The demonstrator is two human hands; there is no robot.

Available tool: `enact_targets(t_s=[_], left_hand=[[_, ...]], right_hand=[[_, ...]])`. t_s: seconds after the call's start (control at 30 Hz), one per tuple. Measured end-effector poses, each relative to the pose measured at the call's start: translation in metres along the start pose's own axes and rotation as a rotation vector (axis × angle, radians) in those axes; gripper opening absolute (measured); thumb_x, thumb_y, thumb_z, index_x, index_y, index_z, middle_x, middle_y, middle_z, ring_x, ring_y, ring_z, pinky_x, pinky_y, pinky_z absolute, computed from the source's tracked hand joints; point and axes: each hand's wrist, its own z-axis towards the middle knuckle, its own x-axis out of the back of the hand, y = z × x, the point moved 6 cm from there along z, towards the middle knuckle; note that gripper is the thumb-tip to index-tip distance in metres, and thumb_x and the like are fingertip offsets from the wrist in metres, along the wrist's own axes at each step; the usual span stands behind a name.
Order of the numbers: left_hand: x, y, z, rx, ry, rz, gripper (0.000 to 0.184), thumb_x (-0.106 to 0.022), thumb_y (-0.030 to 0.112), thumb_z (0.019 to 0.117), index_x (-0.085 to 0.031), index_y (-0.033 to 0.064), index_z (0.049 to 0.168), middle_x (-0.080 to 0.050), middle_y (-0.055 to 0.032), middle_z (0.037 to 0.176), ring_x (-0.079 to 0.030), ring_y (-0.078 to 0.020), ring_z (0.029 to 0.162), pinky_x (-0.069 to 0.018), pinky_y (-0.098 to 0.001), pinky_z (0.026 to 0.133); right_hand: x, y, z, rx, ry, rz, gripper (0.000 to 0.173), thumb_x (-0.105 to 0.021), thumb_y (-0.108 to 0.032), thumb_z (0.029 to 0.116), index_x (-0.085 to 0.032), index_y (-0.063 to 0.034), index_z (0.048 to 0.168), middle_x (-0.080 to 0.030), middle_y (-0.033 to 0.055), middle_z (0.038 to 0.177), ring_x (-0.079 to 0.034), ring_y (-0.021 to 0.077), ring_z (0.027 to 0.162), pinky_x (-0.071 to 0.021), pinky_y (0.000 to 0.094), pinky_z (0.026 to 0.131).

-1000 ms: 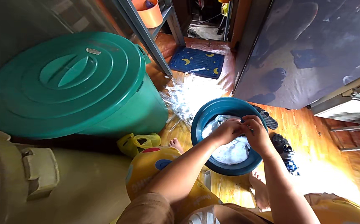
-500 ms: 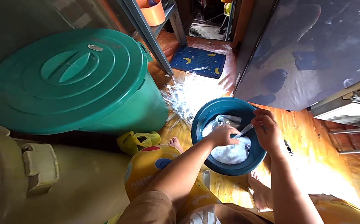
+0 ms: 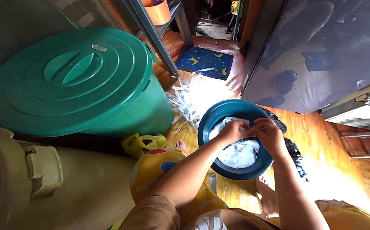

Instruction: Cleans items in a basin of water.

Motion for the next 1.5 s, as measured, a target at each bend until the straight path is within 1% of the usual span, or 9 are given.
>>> enact_targets(t_s=[0.5,0.6,0.77,0.87,1.0,1.13,1.33,1.43,1.5], left_hand=[[-0.014,-0.018,0.003,0.059,-0.205,0.251,0.022,-0.069,0.026,0.098,-0.079,0.009,0.108,-0.073,-0.0091,0.12,-0.064,-0.0228,0.121,-0.0472,-0.0481,0.109],[-0.018,-0.036,0.001,0.228,-0.289,0.443,0.033,-0.069,0.023,0.0973,-0.07,0.0109,0.129,-0.067,-0.0124,0.133,-0.056,-0.0319,0.133,-0.0391,-0.0588,0.114],[0.002,-0.013,0.002,0.263,-0.097,0.145,0.043,-0.069,0.012,0.0943,-0.062,0.0081,0.136,-0.071,-0.0136,0.111,-0.067,-0.0269,0.106,-0.0532,-0.0505,0.096],[-0.008,-0.015,0.003,0.234,-0.239,0.024,0.084,-0.078,0.012,0.0905,-0.033,0.0142,0.162,-0.067,-0.0121,0.135,-0.061,-0.0241,0.129,-0.0471,-0.0494,0.111],[-0.005,-0.015,0.005,0.246,-0.161,0.077,0.064,-0.077,0.018,0.091,-0.048,0.01,0.147,-0.068,-0.0122,0.1,-0.065,-0.0231,0.09,-0.0539,-0.0457,0.086],[-0.015,-0.01,0.004,0.199,-0.28,-0.073,0.095,-0.079,0.008,0.0869,-0.025,0.0178,0.164,-0.062,-0.0134,0.142,-0.059,-0.0249,0.132,-0.0472,-0.0495,0.111],[-0.007,-0.014,0.004,0.219,-0.174,-0.038,0.07,-0.075,0.012,0.0893,-0.044,0.0127,0.152,-0.071,-0.0125,0.11,-0.069,-0.021,0.1,-0.0557,-0.0459,0.092],[-0.007,-0.015,0.004,0.228,-0.211,0.039,0.092,-0.079,0.011,0.0829,-0.033,0.0218,0.162,-0.064,-0.0065,0.141,-0.054,-0.0278,0.137,-0.0324,-0.0696,0.115],[-0.005,-0.015,0.003,0.228,-0.172,0.082,0.079,-0.08,0.017,0.0852,-0.043,0.0169,0.155,-0.071,-0.0091,0.121,-0.061,-0.0289,0.122,-0.0281,-0.0736,0.113]], right_hand=[[0.011,-0.016,-0.004,0.111,0.175,0.048,0.012,-0.072,-0.008,0.0909,-0.065,-0.0014,0.084,-0.064,0.0109,0.115,-0.065,0.0131,0.105,-0.0591,0.028,0.086],[0.018,-0.021,-0.003,0.109,0.195,0.038,0.013,-0.073,-0.011,0.0914,-0.065,-0.0013,0.086,-0.064,0.0111,0.117,-0.065,0.013,0.108,-0.0593,0.0276,0.086],[0.013,-0.009,0.003,0.058,0.17,-0.002,0.014,-0.074,-0.01,0.0912,-0.065,-0.0021,0.085,-0.063,0.012,0.12,-0.064,0.0153,0.111,-0.0584,0.0296,0.087],[0.01,-0.005,0.005,0.036,0.166,0.016,0.013,-0.074,-0.01,0.0918,-0.065,-0.0023,0.086,-0.063,0.0119,0.121,-0.063,0.0158,0.113,-0.0583,0.0304,0.088],[0.012,-0.003,0.006,0.043,0.172,0.021,0.013,-0.074,-0.01,0.0922,-0.065,-0.0033,0.086,-0.063,0.0109,0.121,-0.062,0.015,0.114,-0.0575,0.0304,0.09],[0.013,-0.003,0.006,0.047,0.179,0.026,0.013,-0.073,-0.011,0.0924,-0.065,-0.0028,0.087,-0.064,0.0106,0.121,-0.063,0.0131,0.113,-0.0574,0.0285,0.089],[0.008,-0.003,0.007,0.035,0.155,0.059,0.014,-0.073,-0.012,0.0928,-0.064,-0.0035,0.086,-0.062,0.0106,0.121,-0.063,0.0145,0.112,-0.0583,0.0293,0.088],[0.005,-0.006,0.008,0.031,0.137,0.062,0.013,-0.073,-0.012,0.0928,-0.064,-0.0034,0.087,-0.062,0.0105,0.121,-0.062,0.0138,0.113,-0.0578,0.0287,0.089],[0.003,-0.008,0.008,0.04,0.131,0.06,0.014,-0.073,-0.012,0.0931,-0.064,-0.0035,0.087,-0.062,0.0107,0.121,-0.062,0.0139,0.113,-0.0574,0.0291,0.089]])
